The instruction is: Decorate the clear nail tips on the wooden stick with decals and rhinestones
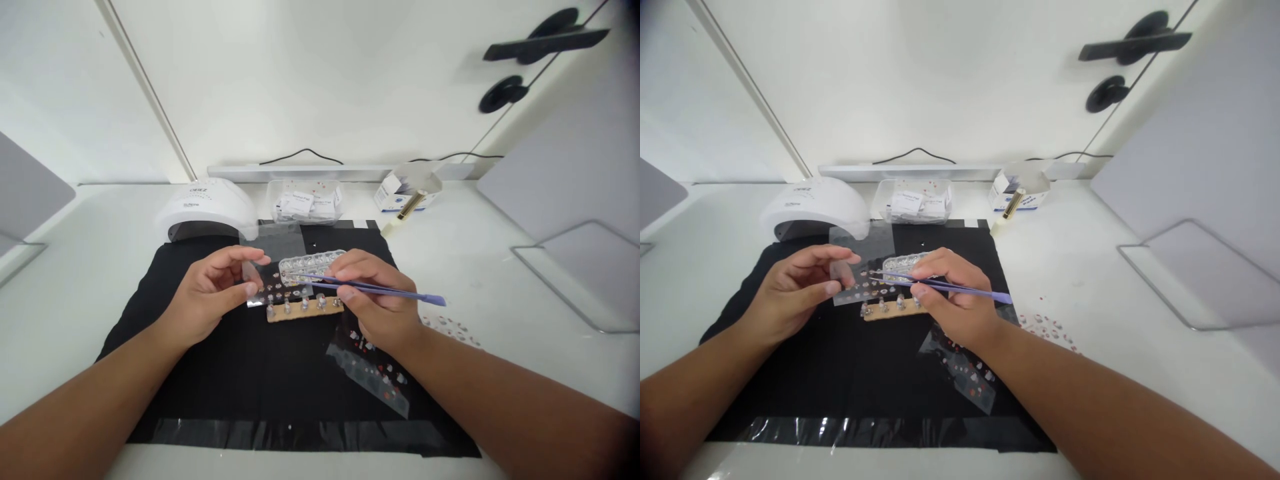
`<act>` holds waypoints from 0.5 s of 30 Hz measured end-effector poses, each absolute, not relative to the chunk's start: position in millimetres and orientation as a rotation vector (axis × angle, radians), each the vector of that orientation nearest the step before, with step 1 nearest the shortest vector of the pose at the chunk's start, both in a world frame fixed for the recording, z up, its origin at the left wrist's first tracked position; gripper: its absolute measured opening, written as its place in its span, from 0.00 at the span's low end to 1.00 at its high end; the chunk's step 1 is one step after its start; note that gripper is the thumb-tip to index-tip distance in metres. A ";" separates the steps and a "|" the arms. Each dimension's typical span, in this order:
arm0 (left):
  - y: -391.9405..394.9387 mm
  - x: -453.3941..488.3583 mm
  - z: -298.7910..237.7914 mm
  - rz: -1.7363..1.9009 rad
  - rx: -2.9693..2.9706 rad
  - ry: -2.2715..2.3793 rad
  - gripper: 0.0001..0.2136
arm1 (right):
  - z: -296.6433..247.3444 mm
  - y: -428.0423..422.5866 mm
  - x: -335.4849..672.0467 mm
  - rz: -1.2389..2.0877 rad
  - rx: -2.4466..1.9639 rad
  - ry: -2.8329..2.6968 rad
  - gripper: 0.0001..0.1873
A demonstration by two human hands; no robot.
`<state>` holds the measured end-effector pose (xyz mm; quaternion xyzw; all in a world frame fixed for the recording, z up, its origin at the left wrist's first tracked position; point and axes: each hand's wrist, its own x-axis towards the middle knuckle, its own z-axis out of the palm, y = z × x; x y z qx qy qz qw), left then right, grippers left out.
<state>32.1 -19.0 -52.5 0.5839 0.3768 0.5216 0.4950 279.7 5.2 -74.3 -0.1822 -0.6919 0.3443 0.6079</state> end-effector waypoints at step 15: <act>-18.5 32.4 -52.6 1.305 1.401 0.922 0.15 | -75.9 7.1 279.7 0.777 -0.426 -1.613 0.10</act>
